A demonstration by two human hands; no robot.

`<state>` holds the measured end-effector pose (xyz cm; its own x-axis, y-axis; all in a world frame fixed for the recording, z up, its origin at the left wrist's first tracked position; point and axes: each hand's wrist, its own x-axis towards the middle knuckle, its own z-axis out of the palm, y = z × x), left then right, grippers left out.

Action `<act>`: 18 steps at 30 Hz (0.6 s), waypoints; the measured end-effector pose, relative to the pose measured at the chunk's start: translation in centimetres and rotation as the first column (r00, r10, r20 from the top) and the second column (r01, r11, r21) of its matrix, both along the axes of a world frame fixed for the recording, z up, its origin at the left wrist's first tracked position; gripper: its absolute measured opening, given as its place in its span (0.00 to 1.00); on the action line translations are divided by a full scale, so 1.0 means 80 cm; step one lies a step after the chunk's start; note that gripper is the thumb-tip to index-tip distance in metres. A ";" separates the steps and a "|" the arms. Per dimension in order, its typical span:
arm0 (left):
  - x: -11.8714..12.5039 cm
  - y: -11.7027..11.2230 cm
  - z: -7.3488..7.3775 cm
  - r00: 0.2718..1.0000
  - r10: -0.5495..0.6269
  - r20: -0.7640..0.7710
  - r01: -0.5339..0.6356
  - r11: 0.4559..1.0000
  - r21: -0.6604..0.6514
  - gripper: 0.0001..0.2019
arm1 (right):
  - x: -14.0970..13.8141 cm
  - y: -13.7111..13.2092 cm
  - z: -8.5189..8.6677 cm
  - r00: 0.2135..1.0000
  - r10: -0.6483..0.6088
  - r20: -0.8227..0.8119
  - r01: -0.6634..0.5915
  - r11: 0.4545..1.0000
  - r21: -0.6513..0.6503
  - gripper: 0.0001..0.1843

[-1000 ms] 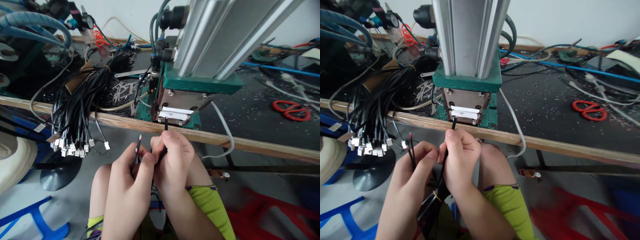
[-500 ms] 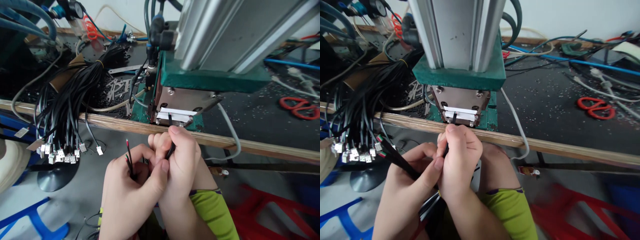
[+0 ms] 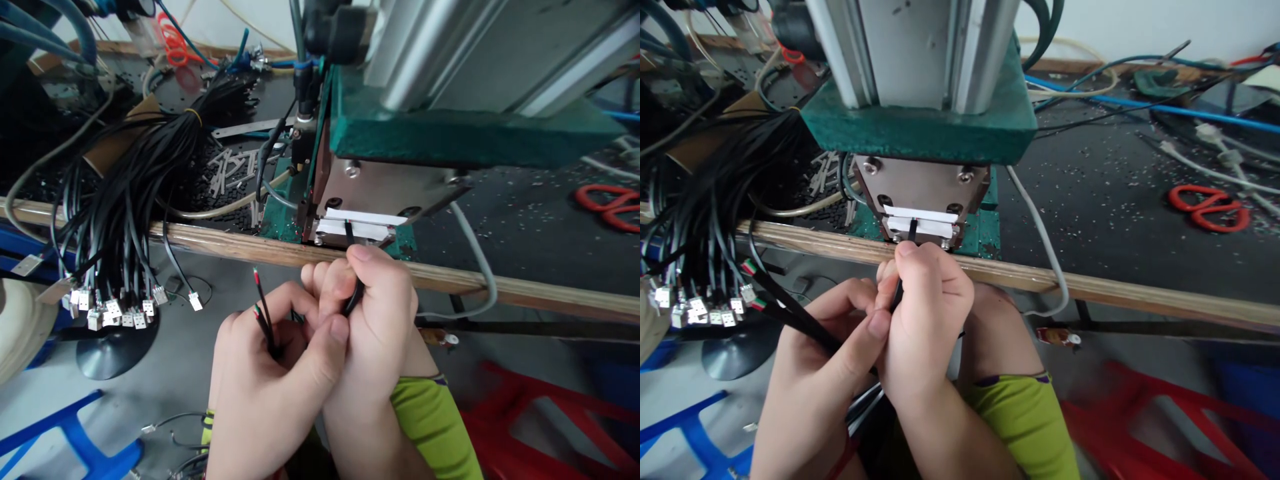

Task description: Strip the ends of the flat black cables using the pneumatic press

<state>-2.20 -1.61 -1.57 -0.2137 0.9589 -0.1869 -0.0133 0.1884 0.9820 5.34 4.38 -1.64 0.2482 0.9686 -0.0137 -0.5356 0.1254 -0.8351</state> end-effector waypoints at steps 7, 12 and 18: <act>0.004 -0.001 -0.002 0.999 -0.003 0.032 0.002 1.000 0.007 0.21 | 0.002 0.001 0.001 1.000 0.011 -0.026 -0.012 0.999 -0.034 0.27; 0.004 0.000 -0.002 0.999 -0.002 0.047 0.002 1.000 0.000 0.23 | 0.002 0.000 0.001 0.999 0.001 -0.052 -0.003 0.999 -0.039 0.27; 0.007 0.002 0.000 0.998 0.028 0.063 -0.028 1.000 0.002 0.23 | 0.002 0.000 -0.002 1.000 0.021 -0.019 -0.021 0.999 -0.034 0.28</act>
<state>-1.66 -1.42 -1.56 -0.2285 0.9533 -0.1977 -0.0804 0.1839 0.9796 5.50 4.37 -1.83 0.2270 0.9726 -0.0510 -0.5529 0.0856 -0.8288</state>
